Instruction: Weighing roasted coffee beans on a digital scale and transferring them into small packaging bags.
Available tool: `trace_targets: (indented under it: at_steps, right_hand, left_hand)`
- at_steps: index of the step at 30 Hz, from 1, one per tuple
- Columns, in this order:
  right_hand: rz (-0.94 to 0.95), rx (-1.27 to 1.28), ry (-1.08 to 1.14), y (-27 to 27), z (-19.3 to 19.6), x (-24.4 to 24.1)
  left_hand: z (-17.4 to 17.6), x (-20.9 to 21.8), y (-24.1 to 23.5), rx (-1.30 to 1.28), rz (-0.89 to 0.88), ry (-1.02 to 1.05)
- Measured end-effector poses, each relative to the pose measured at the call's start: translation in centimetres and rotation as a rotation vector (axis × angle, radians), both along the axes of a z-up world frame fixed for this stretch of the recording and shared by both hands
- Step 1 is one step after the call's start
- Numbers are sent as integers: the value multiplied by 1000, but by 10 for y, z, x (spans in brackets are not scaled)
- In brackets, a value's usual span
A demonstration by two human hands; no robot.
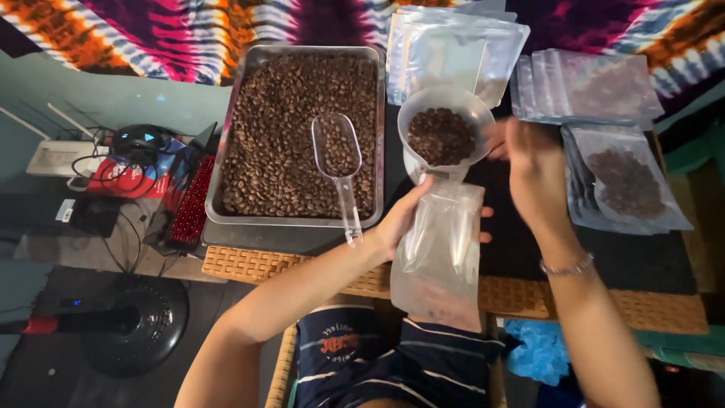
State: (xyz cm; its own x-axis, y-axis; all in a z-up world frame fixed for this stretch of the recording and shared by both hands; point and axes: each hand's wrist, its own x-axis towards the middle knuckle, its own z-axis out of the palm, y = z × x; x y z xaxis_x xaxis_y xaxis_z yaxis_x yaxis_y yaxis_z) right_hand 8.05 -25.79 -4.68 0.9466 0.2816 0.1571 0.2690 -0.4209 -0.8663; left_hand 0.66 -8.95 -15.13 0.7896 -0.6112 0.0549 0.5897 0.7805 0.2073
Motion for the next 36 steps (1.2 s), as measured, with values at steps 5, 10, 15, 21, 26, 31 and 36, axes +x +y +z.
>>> trace_targets:
  at_steps: [5, 10, 15, 21, 26, 31, 36]
  right_hand:
    - [-337, -354, -218, -26, -109, 103]
    - [-195, -113, 260, -1, -116, 102]
    - [-178, 227, 256, -4, -131, 97]
    - [-276, 295, 69, -3, -97, 86]
    - [-337, 345, 70, -7, -79, 83]
    - [-334, 311, 33, 10, -37, 49]
    - [-283, 323, -39, 10, -26, 35]
  left_hand:
    - [-15, 8, -1, -50, -8, 3]
    - [-39, 20, -1, 141, 76, 77]
    - [-42, 17, 0, 141, 93, 120]
    - [12, 4, -5, 16, 23, 73]
    - [9, 14, -11, 20, 32, 8]
    - [3, 19, -8, -41, 4, -44]
    - [-5, 19, -10, -100, -32, -59]
